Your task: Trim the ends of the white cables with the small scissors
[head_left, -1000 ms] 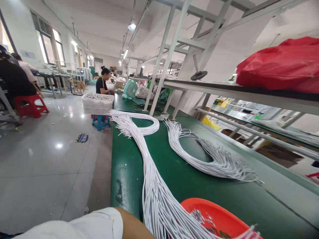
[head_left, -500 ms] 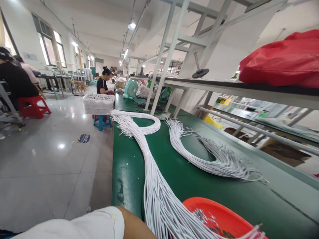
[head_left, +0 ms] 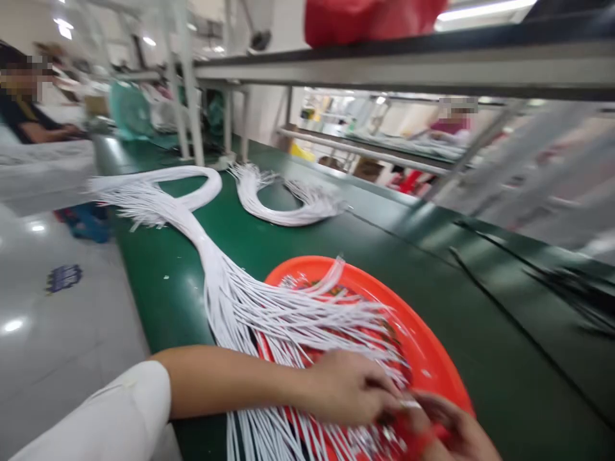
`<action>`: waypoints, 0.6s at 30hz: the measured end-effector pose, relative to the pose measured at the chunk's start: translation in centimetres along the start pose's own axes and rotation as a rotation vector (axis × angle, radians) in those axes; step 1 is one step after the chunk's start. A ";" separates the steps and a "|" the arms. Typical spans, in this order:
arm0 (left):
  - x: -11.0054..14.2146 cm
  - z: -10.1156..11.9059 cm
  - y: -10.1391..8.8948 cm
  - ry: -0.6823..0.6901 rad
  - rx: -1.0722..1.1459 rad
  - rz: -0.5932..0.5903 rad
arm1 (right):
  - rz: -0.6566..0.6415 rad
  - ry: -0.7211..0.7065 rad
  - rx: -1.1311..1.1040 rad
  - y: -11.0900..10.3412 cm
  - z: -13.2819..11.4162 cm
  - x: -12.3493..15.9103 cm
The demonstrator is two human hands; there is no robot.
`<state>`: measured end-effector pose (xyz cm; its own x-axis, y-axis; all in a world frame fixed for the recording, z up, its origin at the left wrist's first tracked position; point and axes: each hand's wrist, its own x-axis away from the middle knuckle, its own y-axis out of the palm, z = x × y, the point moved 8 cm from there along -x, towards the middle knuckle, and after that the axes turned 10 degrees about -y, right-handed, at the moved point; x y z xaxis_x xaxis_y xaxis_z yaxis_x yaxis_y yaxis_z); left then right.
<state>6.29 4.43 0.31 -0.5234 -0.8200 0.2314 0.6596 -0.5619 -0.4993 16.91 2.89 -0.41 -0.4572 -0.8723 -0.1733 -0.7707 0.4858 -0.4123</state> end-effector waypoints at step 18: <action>0.7 -0.6 -1.7 -0.012 0.206 0.184 | 0.118 -0.119 -0.200 -3.2 -1.2 2.6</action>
<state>4.47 4.91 0.78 -0.3792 -0.9107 0.1636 0.8391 -0.4130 -0.3542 17.66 -0.88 1.48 -0.5026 -0.8038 -0.3183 -0.7931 0.5752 -0.2004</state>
